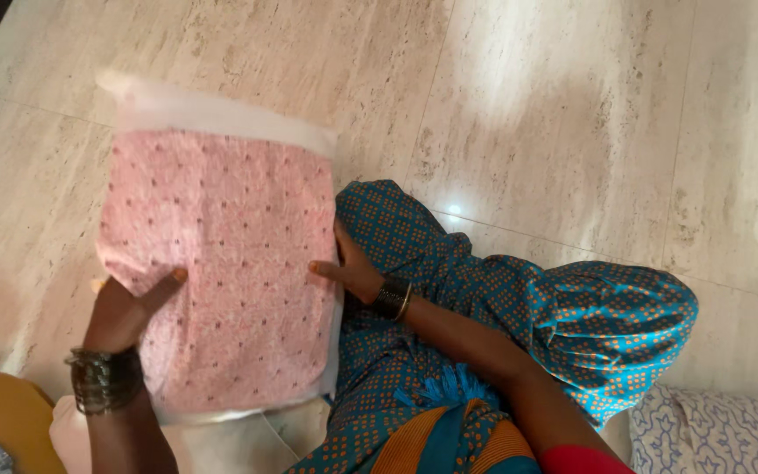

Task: The person inserts a white pillow into a blue patterned pillowcase, smooths it, and sets it aside. Then the person inserts another white pillow into a pink patterned pillowcase and smooths it.

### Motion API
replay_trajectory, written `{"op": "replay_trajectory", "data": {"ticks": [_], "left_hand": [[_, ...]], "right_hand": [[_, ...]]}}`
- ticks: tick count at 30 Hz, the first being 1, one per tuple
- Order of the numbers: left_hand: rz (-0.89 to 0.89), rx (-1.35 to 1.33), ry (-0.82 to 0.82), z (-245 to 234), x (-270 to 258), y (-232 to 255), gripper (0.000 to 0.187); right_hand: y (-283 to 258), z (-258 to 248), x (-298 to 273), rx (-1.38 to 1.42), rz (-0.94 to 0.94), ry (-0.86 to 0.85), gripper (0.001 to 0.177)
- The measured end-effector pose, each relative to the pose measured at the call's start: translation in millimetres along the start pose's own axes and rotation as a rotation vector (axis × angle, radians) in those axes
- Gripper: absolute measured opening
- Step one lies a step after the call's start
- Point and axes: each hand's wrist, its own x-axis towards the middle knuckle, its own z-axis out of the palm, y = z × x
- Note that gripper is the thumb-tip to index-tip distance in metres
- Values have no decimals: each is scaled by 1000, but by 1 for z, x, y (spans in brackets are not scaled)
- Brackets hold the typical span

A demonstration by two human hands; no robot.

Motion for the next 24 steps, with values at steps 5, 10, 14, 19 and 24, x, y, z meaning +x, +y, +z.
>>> {"op": "replay_trajectory", "data": {"ticks": [5,10,14,19,24], "left_hand": [[714,-616,-97,13,15,137,95],[403,-571,-43,117,57,258,128],[664,-845,-312,264,113,322,95],[566,-441,-534,495,184,290,83],[645,-531,-470,570,157,211,77]], "right_hand": [[-104,-95,9,-131,-230,213,104],[-202,-222,-4,-142,-440,344,71],[-217,-335,-25,-357,-385,410,70],[-92,-438,-103,-1148,179,498,85],[1,-487,-133,-1433,105,517,87]]}}
